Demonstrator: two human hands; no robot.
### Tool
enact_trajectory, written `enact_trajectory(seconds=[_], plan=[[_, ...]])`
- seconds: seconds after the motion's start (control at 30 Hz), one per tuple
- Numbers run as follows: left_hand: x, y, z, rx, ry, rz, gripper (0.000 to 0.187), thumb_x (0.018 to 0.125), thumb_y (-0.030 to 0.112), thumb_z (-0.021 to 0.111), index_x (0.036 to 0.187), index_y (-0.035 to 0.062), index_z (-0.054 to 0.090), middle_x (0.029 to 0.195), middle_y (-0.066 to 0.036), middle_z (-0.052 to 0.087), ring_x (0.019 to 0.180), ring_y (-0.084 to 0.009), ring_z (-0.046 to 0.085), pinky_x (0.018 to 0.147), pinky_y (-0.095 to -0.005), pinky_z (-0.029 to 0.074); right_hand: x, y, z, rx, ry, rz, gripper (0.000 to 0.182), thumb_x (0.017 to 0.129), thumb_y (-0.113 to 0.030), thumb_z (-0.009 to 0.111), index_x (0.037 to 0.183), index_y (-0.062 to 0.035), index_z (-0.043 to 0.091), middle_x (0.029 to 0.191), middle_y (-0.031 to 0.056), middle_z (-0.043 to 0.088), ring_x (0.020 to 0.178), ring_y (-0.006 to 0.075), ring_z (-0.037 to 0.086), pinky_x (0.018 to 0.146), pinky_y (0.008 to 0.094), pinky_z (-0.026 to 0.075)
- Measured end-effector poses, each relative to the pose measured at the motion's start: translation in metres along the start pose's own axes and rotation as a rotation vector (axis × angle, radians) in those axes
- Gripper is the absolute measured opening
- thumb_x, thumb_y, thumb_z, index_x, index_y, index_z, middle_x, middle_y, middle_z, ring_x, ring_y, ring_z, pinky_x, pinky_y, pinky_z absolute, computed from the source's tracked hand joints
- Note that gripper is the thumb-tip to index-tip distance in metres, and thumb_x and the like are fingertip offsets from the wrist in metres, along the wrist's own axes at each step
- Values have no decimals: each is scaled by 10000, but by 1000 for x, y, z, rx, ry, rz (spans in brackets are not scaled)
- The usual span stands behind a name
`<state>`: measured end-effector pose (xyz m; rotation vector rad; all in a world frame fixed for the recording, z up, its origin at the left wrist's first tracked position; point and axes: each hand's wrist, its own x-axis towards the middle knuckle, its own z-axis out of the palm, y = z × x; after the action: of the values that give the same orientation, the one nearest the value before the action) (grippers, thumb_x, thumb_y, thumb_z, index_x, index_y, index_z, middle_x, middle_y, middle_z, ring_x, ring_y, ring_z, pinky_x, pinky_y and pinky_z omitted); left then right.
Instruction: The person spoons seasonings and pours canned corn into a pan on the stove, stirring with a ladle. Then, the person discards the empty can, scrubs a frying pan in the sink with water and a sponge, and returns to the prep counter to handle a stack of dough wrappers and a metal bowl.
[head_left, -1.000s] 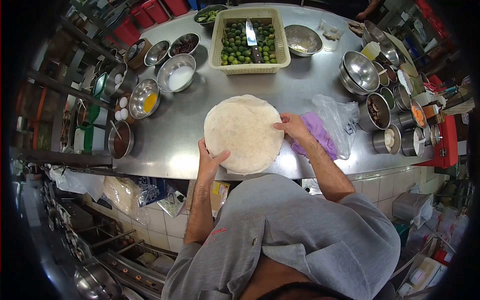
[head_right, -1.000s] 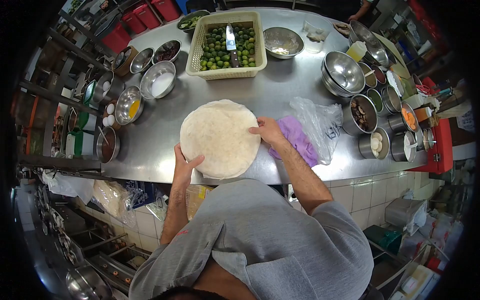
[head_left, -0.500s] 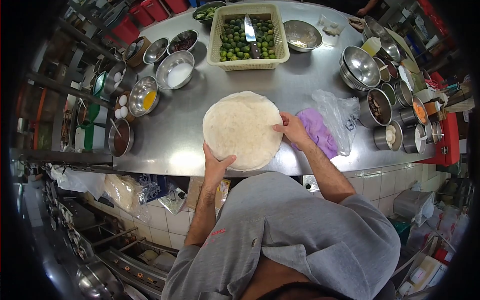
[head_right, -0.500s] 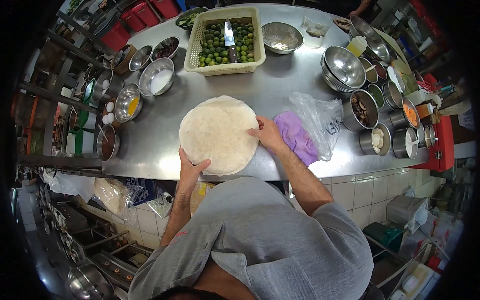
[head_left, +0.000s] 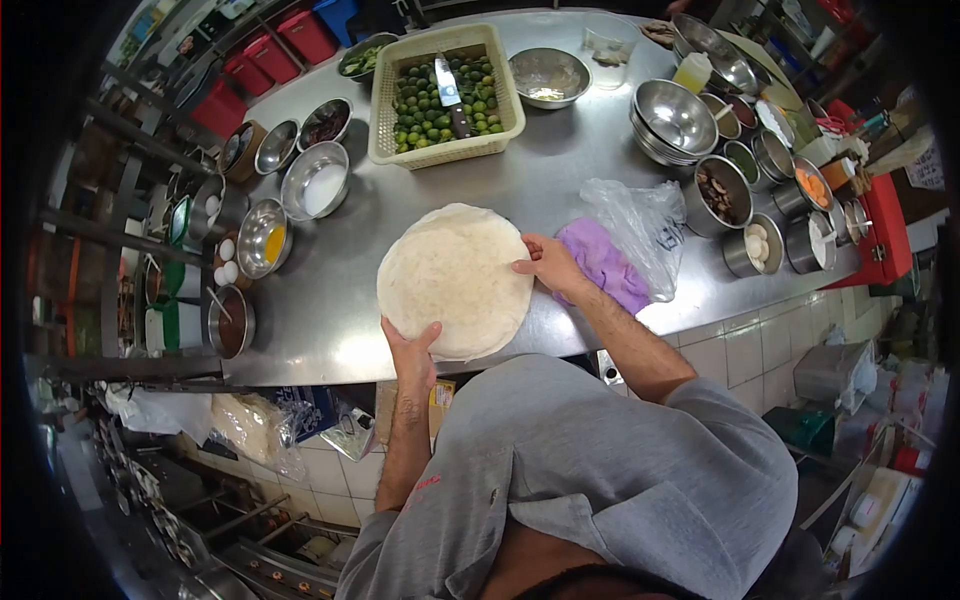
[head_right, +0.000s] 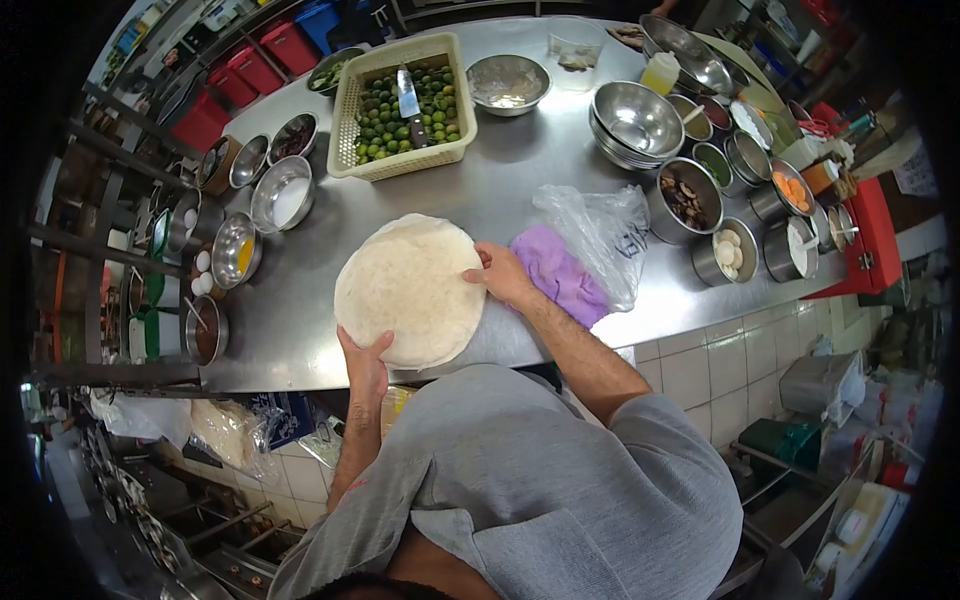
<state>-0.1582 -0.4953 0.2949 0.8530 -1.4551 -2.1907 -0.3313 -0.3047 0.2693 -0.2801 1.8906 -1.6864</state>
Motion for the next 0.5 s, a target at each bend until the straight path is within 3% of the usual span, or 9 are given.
enact_trajectory(seconds=[0.1, 0.2, 0.27, 0.43, 0.5], plan=[[1, 15, 7, 31, 30, 8, 823, 621, -174, 590, 1312, 58, 207, 1253, -144, 383, 1167, -261, 392, 961, -370, 364, 0, -1, 1, -72, 59, 14, 441, 707, -59, 674, 1115, 17, 523, 914, 96, 612, 834, 164, 576, 757, 282, 451], [13, 29, 8, 67, -20, 101, 792, 623, -168, 584, 1306, 35, 239, 1216, -161, 434, 1102, -266, 462, 917, -354, 414, -6, -13, 2, -7, 1, 52, 486, 708, -67, 679, 1153, 16, 501, 923, 101, 609, 834, 165, 571, 761, 287, 452], [25, 44, -2, 96, -23, 60, 796, 619, -169, 583, 1306, 33, 237, 1203, -161, 449, 1082, -267, 479, 901, -354, 429, -7, -10, 10, 28, -31, 85, 505, 709, -73, 682, 1168, 14, 491, 918, 98, 607, 832, 164, 568, 761, 287, 452], [62, 70, -67, 194, -128, 5, 808, 584, -163, 603, 1296, 34, 275, 1171, -148, 488, 1040, -275, 519, 861, -367, 466, -11, 7, 36, -7, -207, 30, 537, 716, -107, 690, 1197, -1, 475, 944, 99, 586, 844, 163, 556, 760, 284, 449], [74, 78, -103, 220, -137, -4, 814, 578, -161, 609, 1296, 44, 286, 1174, -141, 487, 1044, -274, 515, 868, -368, 462, -19, -18, 39, -219, -220, -32, 540, 717, -130, 691, 1201, -20, 478, 1016, 105, 562, 863, 160, 548, 769, 282, 448]])
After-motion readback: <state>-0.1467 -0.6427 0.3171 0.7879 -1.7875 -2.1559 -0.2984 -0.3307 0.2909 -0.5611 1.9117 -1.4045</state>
